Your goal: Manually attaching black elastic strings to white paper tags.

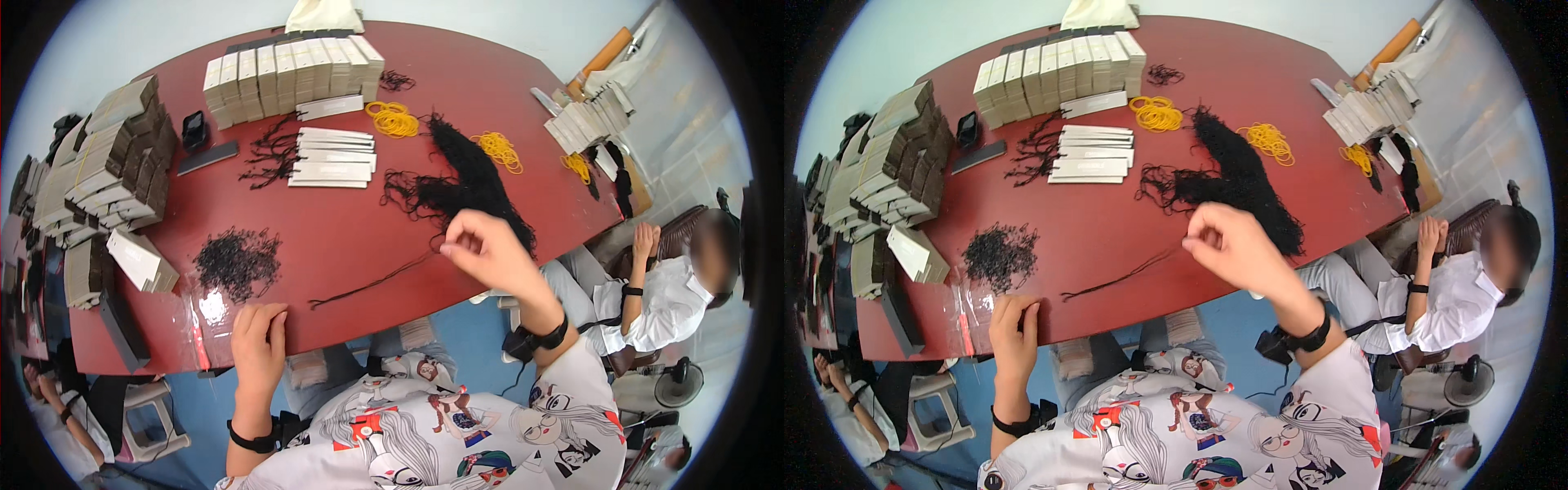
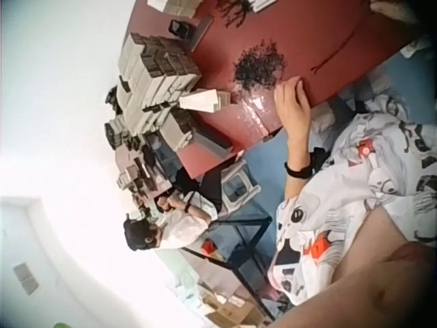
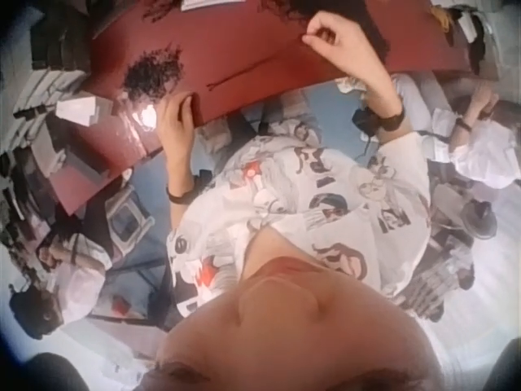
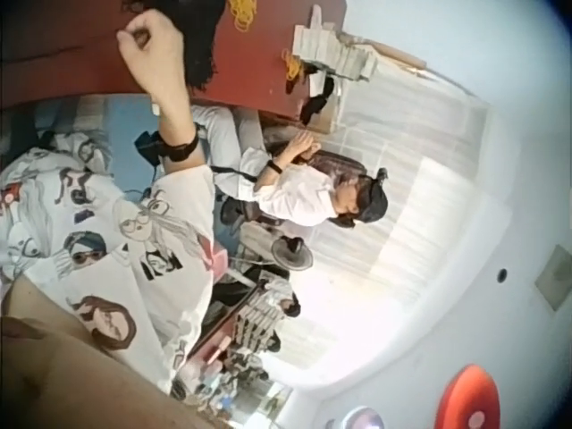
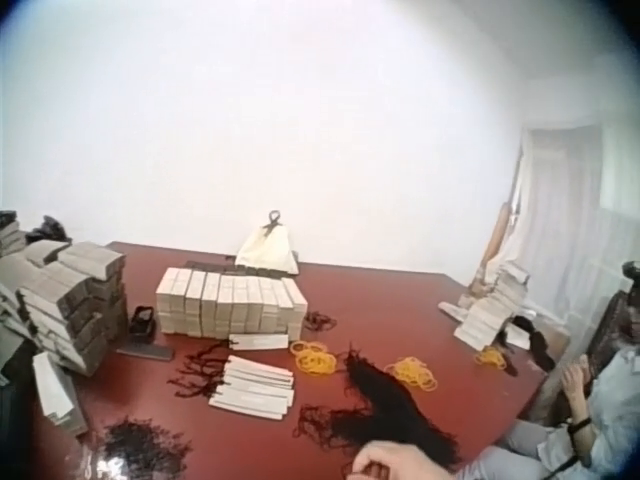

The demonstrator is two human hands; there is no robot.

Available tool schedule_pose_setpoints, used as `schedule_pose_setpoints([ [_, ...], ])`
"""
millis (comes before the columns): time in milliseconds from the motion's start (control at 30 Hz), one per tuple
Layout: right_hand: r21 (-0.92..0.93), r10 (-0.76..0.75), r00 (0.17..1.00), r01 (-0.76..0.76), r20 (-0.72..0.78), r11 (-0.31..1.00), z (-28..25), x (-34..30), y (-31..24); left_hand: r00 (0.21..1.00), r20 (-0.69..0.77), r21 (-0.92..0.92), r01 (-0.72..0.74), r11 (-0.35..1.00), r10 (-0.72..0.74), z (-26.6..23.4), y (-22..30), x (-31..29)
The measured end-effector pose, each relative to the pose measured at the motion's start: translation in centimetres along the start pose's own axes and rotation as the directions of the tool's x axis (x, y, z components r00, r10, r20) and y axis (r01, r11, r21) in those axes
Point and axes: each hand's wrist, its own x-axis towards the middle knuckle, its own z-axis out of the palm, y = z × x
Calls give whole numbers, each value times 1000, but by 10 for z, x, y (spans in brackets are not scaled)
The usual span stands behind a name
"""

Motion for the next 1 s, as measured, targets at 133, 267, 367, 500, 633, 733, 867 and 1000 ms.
schedule_pose_setpoints([
  [133,-111,-183,975,170,-126,979,-55,46,-38,1000,15,46,7,999,-8,-1,-2,-2],
  [267,-370,-238,945,144,-224,918,-129,100,-69,1000,7,28,-18,999,17,4,2,1],
  [367,-630,-358,888,106,-288,769,-171,154,-70,1000,1,46,-9,999,9,3,2,1],
  [500,-721,-278,851,-157,-445,675,-194,220,-53,999,-22,104,-36,994,38,5,0,2],
  [633,-700,-396,782,-71,-482,711,-213,276,20,999,-21,130,-47,990,50,9,1,4],
  [733,-639,-307,774,-158,-553,753,-206,294,42,1000,-3,151,20,988,-20,7,5,4],
  [867,-608,-232,785,-219,-574,763,-201,309,59,1000,-29,151,14,988,-10,9,4,5],
  [1000,-699,-237,769,-347,-594,626,-205,317,79,999,-20,167,35,985,-32,9,2,4],
])
